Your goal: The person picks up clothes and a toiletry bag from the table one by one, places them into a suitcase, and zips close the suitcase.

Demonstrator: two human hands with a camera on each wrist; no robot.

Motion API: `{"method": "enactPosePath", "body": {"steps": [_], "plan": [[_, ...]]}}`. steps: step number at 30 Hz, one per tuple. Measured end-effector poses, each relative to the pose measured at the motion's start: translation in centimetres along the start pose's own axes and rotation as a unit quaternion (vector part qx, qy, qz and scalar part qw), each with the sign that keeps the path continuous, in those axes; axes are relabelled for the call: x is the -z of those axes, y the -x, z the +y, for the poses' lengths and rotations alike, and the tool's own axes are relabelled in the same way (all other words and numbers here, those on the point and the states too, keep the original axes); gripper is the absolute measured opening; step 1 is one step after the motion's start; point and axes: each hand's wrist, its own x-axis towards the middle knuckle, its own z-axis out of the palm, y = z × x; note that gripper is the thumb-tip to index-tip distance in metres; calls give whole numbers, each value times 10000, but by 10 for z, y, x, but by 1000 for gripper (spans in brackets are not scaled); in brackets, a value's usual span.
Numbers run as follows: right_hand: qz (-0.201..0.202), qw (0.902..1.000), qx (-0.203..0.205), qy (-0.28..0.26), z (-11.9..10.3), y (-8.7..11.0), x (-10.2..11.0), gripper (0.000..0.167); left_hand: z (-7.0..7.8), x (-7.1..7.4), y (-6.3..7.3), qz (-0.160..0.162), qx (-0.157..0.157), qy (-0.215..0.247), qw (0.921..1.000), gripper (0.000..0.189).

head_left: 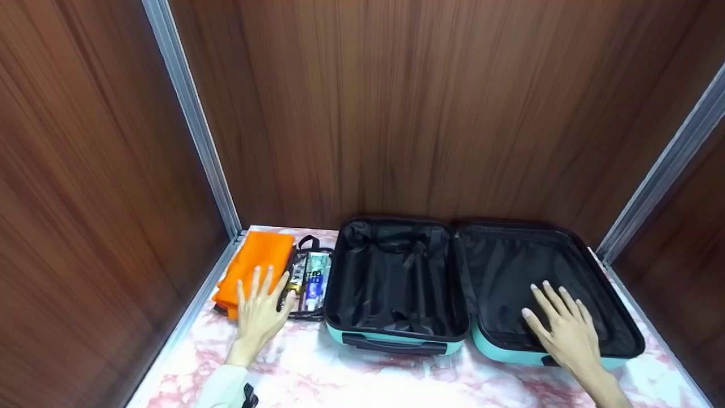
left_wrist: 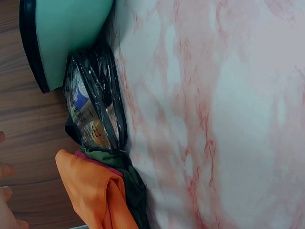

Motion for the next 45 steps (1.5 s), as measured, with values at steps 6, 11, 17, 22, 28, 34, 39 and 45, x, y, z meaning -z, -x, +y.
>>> {"method": "enactPosePath", "body": {"steps": [6,11,17,22,28,34,39,45], "plan": [[36,9999,157,-49,-7,2,-5,59,-1,1,0,52,19,-26,10000,53],[18,9997,227,-106,-14,2,-7,61,-2,1,0,90,33,-124,9999,54],[53,9995,296,-123,-17,1,-10,60,-3,2,1,-76,151,-17,9999,54],[53,9993,317,-167,-22,2,-15,59,-4,2,2,-65,181,-34,9998,54],[103,9987,414,-261,-31,3,-22,58,-6,0,4,-96,294,4,9995,54],[94,9980,485,-393,-38,5,-27,58,-6,0,6,-270,495,170,9983,55],[-21,9976,469,-512,-43,7,-30,59,-6,1,6,-163,532,224,9982,55],[-107,9965,495,-661,-48,8,-32,59,-8,2,5,-200,694,283,9970,55]]}}
